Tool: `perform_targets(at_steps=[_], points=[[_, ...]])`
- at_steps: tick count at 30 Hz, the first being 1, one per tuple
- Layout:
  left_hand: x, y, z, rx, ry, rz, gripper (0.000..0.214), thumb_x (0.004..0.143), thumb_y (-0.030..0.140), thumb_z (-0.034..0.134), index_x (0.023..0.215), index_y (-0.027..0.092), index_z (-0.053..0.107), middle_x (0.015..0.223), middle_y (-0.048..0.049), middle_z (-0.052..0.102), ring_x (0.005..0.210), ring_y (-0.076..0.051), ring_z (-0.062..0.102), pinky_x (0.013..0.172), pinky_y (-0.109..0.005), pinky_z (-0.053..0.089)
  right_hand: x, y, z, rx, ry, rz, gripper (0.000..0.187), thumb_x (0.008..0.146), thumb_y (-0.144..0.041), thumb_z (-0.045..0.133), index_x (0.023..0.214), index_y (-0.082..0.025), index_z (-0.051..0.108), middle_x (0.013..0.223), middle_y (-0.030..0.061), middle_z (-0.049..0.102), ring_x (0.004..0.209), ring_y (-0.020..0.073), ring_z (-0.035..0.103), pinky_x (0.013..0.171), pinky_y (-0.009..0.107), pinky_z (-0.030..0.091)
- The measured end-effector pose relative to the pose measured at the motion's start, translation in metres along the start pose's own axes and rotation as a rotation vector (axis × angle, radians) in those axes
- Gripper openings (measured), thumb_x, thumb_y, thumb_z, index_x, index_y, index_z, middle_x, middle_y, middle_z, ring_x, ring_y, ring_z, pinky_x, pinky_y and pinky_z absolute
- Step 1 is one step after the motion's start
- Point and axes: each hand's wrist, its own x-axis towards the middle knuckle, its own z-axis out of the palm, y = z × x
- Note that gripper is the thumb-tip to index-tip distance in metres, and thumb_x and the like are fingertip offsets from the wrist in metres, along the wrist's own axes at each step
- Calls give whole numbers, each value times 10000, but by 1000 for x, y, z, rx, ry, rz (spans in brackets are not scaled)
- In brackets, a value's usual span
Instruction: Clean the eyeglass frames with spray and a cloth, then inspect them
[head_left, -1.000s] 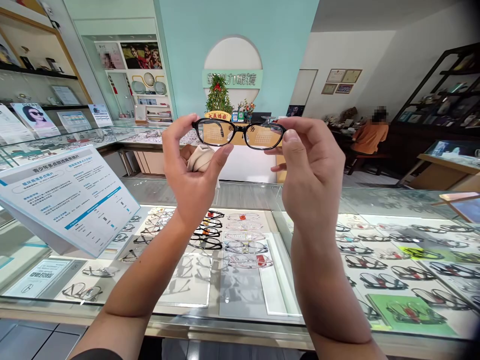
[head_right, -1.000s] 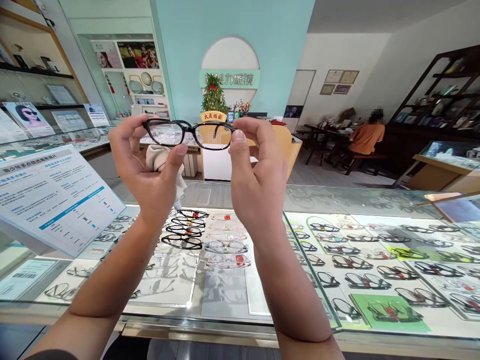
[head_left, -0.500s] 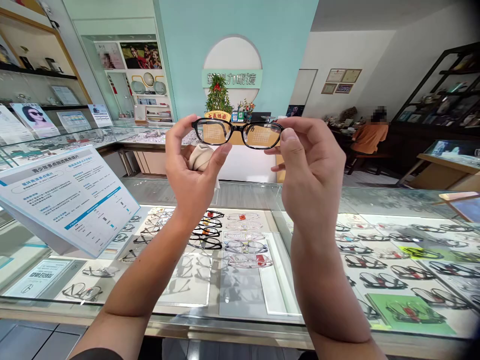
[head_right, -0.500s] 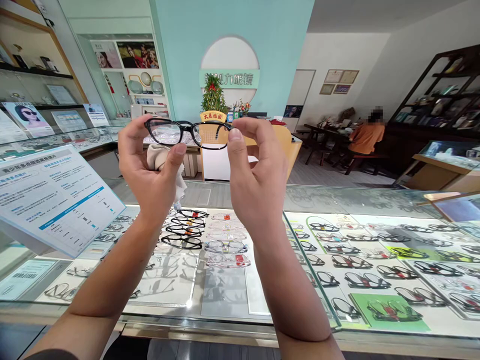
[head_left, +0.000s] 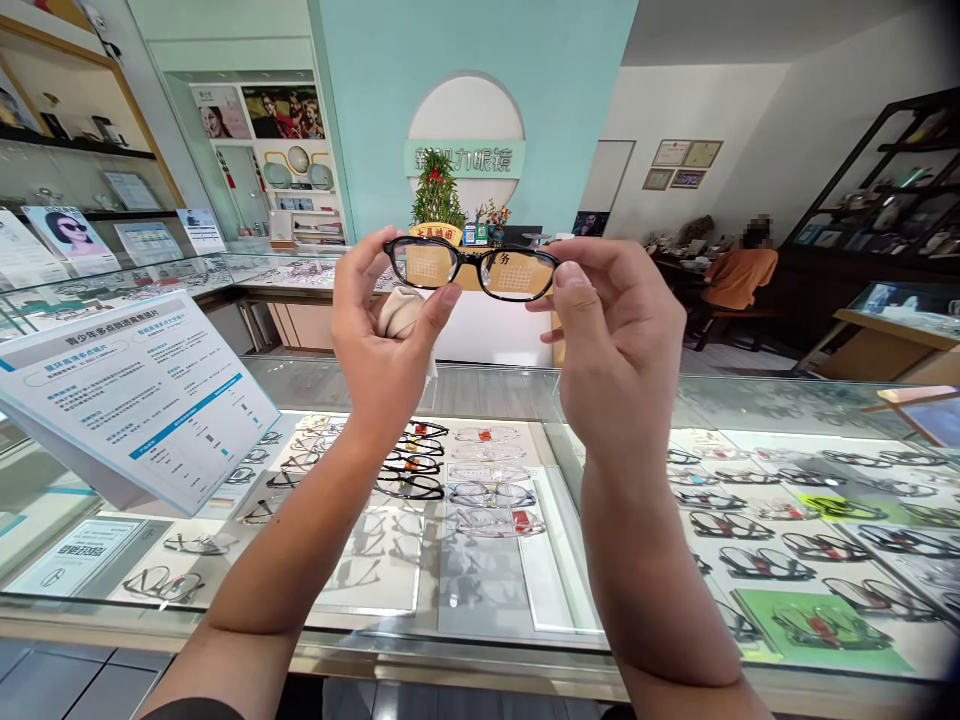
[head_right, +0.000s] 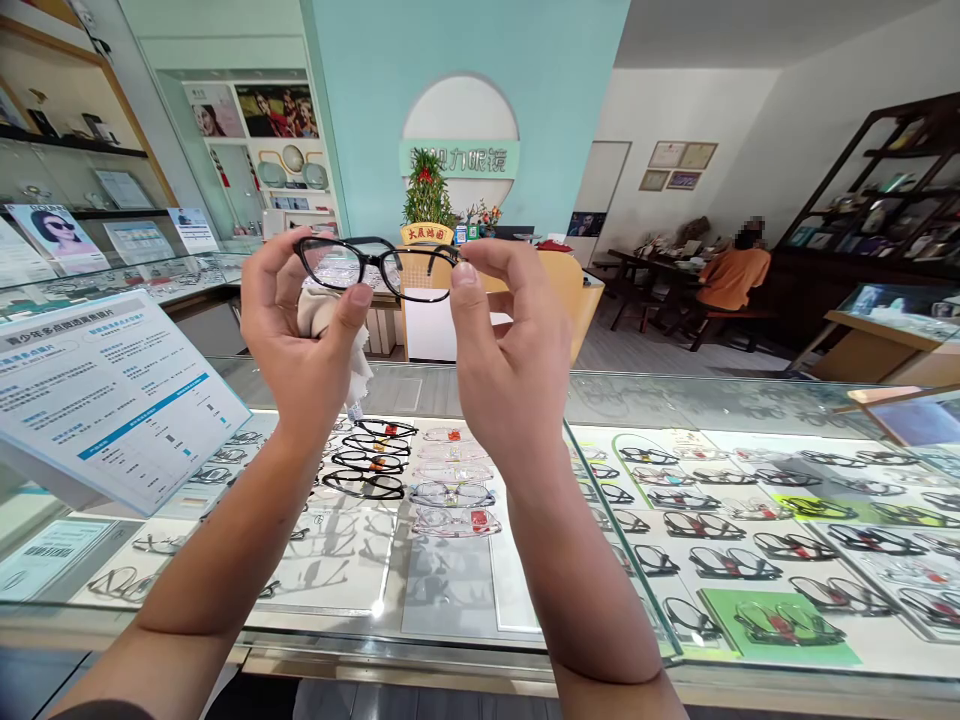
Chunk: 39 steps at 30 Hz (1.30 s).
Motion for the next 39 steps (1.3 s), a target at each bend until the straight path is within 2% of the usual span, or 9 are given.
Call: perform_targets(at_steps=[5, 10, 16, 20, 24, 28, 34, 36, 39], points=[[1, 0, 0, -18, -24, -10, 704, 866, 665, 914, 1433, 344, 648, 1481, -84, 653, 1526, -371, 592, 1291, -563, 493, 0, -1, 0, 123, -57, -17, 322, 1127, -565, 593, 1239, -300, 739, 1230, 75, 759, 962, 231, 792, 741, 376, 630], [-1, 4, 1, -2, -39, -2, 635, 910, 616, 896, 1427, 338, 655, 1475, -81, 665, 1511, -352, 607, 1287, -543, 504, -1, -7, -2, 228, -80, 48, 224, 1134, -417, 570, 1187, -295, 750, 1221, 52, 774, 867, 208, 796, 698, 367, 621], [-1, 6, 2, 49, -68, 27, 612, 938, 613, 870, 1428, 325, 644, 1427, -80, 696, 1449, -326, 660, 1252, -524, 551, -3, -5, -4, 212, -118, 3, 299, 1150, -525, 547, 1250, -330, 750, 1269, 70, 764, 1037, 280, 789, 868, 452, 646], [0, 5, 2, 84, -80, 36, 629, 943, 638, 854, 1441, 330, 623, 1431, -80, 692, 1444, -327, 668, 1240, -533, 568, -1, -4, -4, 229, -94, -6, 274, 1154, -461, 545, 1206, -314, 770, 1235, 64, 767, 1048, 268, 777, 908, 454, 638], [-1, 5, 2, 113, -32, 83, 633, 927, 648, 866, 1418, 318, 638, 1413, -82, 688, 1420, -327, 681, 1230, -536, 576, 0, -4, -2, 256, -58, -17, 254, 1144, -431, 559, 1167, -302, 778, 1212, 48, 766, 1064, 253, 766, 937, 442, 641], [-1, 5, 1, 98, 18, 109, 646, 886, 640, 908, 1392, 320, 665, 1397, -76, 695, 1417, -339, 674, 1233, -552, 563, -1, -2, -1, 274, -58, -22, 284, 1139, -483, 552, 1185, -312, 774, 1192, 39, 765, 1129, 255, 757, 955, 435, 657], [0, 3, 0, -33, 61, 2, 714, 831, 672, 941, 1407, 365, 653, 1429, -55, 698, 1488, -380, 618, 1232, -568, 546, -1, -2, -1, 175, -74, -23, 300, 1154, -490, 531, 1201, -323, 777, 1169, 53, 748, 1141, 258, 757, 974, 447, 657], [1, 6, 2, -98, 68, -17, 681, 832, 649, 951, 1385, 378, 660, 1403, -41, 715, 1421, -359, 662, 1189, -559, 572, -1, -2, 0, 204, -73, -44, 262, 1151, -443, 554, 1178, -325, 787, 1189, 45, 751, 1126, 247, 759, 1010, 456, 647], [2, 12, 4, -133, 129, -18, 655, 796, 610, 990, 1313, 335, 696, 1285, -45, 754, 1205, -292, 746, 1126, -541, 609, -1, -2, 1, 217, -68, -61, 252, 1141, -452, 579, 1163, -331, 799, 1210, 43, 764, 1162, 254, 755, 1039, 474, 638]])
